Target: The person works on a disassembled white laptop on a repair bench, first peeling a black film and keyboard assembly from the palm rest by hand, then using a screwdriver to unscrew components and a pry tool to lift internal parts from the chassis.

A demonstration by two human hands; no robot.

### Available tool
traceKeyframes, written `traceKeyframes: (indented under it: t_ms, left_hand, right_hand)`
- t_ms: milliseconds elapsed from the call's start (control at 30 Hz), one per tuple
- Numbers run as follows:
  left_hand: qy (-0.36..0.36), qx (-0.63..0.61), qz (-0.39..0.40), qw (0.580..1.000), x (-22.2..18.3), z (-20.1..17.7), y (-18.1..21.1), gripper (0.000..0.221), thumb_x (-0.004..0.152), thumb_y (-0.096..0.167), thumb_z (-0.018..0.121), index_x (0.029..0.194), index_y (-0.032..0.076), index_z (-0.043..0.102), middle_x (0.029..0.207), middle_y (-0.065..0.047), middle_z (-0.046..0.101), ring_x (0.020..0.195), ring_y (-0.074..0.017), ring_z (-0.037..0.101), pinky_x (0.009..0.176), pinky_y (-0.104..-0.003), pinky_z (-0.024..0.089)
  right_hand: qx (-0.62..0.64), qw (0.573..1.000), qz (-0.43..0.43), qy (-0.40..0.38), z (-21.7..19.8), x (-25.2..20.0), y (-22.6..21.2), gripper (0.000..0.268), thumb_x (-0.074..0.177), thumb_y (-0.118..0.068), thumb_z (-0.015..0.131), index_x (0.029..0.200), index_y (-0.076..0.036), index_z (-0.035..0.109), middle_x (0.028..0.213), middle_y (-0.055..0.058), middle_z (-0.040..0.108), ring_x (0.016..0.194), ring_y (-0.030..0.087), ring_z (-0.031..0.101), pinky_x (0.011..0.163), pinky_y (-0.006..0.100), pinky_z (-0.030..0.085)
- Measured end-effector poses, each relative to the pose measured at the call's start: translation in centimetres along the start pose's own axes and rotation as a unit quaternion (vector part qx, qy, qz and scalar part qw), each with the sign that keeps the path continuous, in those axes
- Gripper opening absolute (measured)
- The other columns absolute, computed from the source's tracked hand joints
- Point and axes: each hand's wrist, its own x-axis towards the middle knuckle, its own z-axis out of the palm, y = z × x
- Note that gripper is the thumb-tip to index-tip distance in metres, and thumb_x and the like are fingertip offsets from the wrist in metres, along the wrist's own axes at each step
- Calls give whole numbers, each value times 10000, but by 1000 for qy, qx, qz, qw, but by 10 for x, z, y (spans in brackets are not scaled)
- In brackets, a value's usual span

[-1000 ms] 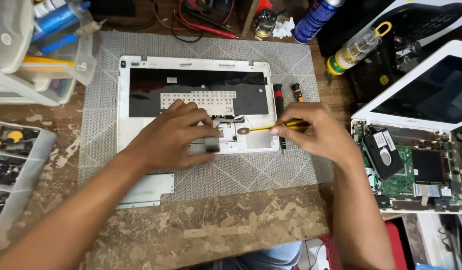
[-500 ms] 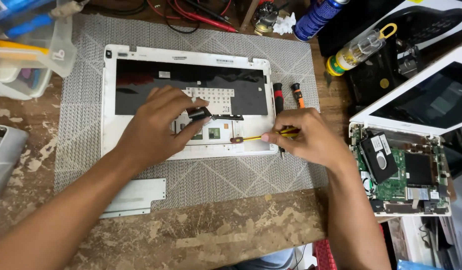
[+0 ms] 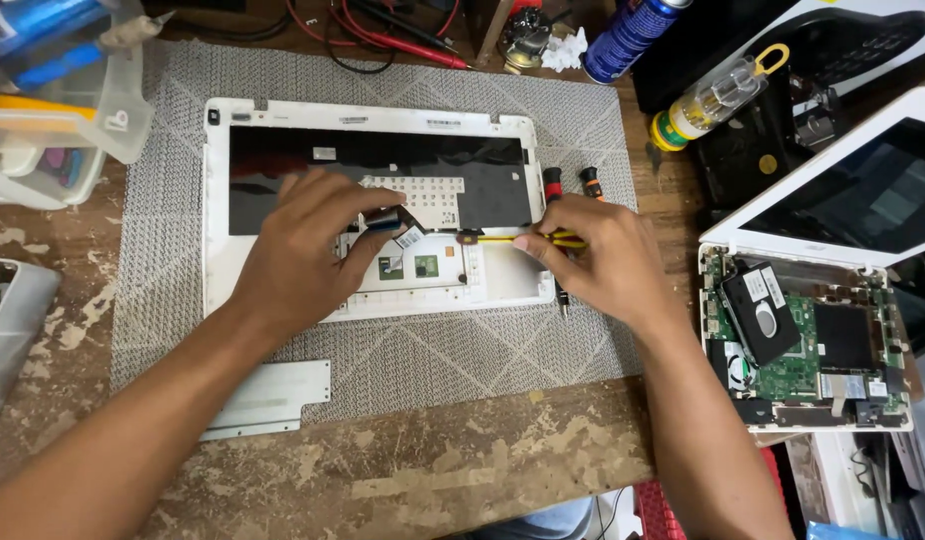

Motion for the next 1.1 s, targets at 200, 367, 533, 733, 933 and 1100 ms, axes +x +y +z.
traceKeyframes:
  t_ms: [200,367,533,733,933,1100]
  left_hand:
    - [2,4,-7,1000,0,0,1,340,857,-55,816,1167,61,737,836,-86,633,779,-274,605,769,-378,424]
    - [-10,22,-4,1000,2,-2,4,324,868,-25,820,1168,70,741,827,-77,635,788,-275,617,766,-383,418]
    - [-11,35,-3,999,1,-2,2,338,865,-21,822,1178,77,742,828,-70,632,804,-276,622,774,-383,415]
    - [-14,31,-13,999,1,-1,2,313,875,-10,804,1169,82,749,817,-62,634,811,-270,623,790,-378,414]
    - [-9,24,-8,1000,4,-4,4,325,863,-3,805,1165,90,733,855,-75,652,836,-307,642,786,-402,431]
    - [-16,22,-15,1000,6,-5,9,307,882,-9,789,1167,91,732,869,-76,657,836,-297,643,777,-383,409]
  right_hand:
    - [59,997,24,-39,0,-1,1,173,927,-117,742,803,0,714,620,120,643,370,174,476,390,277,374]
    - [71,996,35,-43,-1,-1,2,152,916,-78,734,794,10,710,602,125,630,363,176,464,389,276,359]
    - [104,989,46,-91,-12,-2,-6,143,903,-68,713,791,21,719,580,130,626,363,179,455,392,283,366]
    - [103,993,-2,-56,-3,-7,0,178,911,-118,734,760,-27,705,593,100,622,411,201,500,448,299,413]
    - [0,997,-73,20,32,-9,-15,193,876,-228,782,766,-147,645,719,30,679,542,257,637,514,356,489]
    - [18,998,-25,-50,31,-6,-33,185,936,-190,702,774,-101,705,616,54,668,437,187,591,425,267,454]
